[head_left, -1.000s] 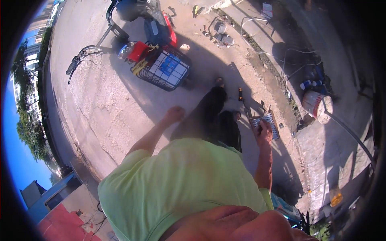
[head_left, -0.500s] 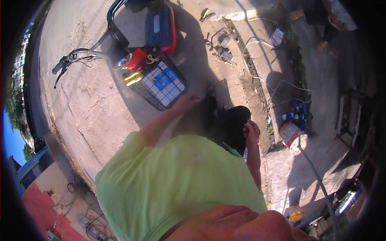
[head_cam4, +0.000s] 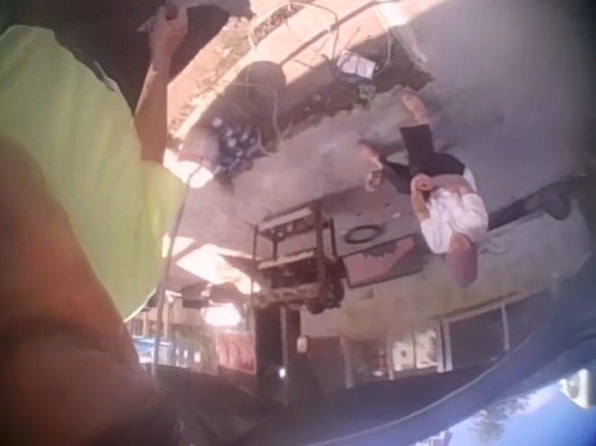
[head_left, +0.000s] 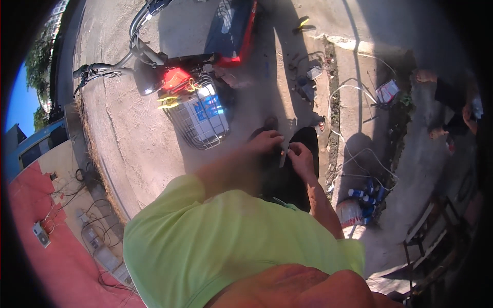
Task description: The person repairs a small electric bicycle by hand, removing a connector from a wire and then twisting and connecting new electrical wires on the handlebars.
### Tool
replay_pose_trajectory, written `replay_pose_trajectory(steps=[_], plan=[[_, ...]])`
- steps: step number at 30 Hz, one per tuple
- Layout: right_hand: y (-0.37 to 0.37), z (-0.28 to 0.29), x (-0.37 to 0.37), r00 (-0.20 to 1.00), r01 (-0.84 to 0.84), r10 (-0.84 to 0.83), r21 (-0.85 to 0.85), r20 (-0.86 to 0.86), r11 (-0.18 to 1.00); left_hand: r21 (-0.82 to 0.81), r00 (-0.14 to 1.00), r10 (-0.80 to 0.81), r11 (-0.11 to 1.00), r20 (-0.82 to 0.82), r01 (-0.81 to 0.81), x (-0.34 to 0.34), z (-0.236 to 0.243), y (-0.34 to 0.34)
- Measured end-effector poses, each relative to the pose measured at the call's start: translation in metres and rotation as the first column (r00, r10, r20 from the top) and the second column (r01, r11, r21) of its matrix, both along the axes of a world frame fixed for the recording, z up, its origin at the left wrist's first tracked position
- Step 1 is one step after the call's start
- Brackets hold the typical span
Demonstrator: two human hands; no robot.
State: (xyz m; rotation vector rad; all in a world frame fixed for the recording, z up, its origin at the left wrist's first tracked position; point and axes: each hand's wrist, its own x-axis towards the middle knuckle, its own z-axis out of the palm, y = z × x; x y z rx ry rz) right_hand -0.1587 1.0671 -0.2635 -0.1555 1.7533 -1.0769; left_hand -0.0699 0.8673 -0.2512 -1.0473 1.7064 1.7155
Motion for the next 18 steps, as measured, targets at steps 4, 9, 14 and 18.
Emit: replay_pose_trajectory(steps=[4, 9, 14, 18], plan=[[-0.008, -0.062, -0.050, 0.998, -0.022, 0.020, -0.033, -0.061, 0.999, 0.137, 0.983, 0.165, 0.975, 0.082, -0.176, -0.057, -0.083, 0.023], [0.047, -0.184, -0.053, 0.973, 0.130, -0.087, 0.193, -0.214, 0.973, 0.073, 0.931, 0.312, 0.941, 0.191, -0.330, -0.107, -0.268, -0.001], [0.112, -0.252, -0.017, 0.942, -0.085, 0.165, 0.268, -0.291, 0.960, -0.209, 0.991, 0.081, 0.973, -0.108, -0.102, -0.072, -0.568, -0.051], [0.078, -0.269, -0.030, 0.971, -0.034, 0.110, 0.326, -0.215, 0.945, -0.087, 0.991, 0.133, 0.987, 0.006, -0.132, -0.124, -0.660, -0.088]])
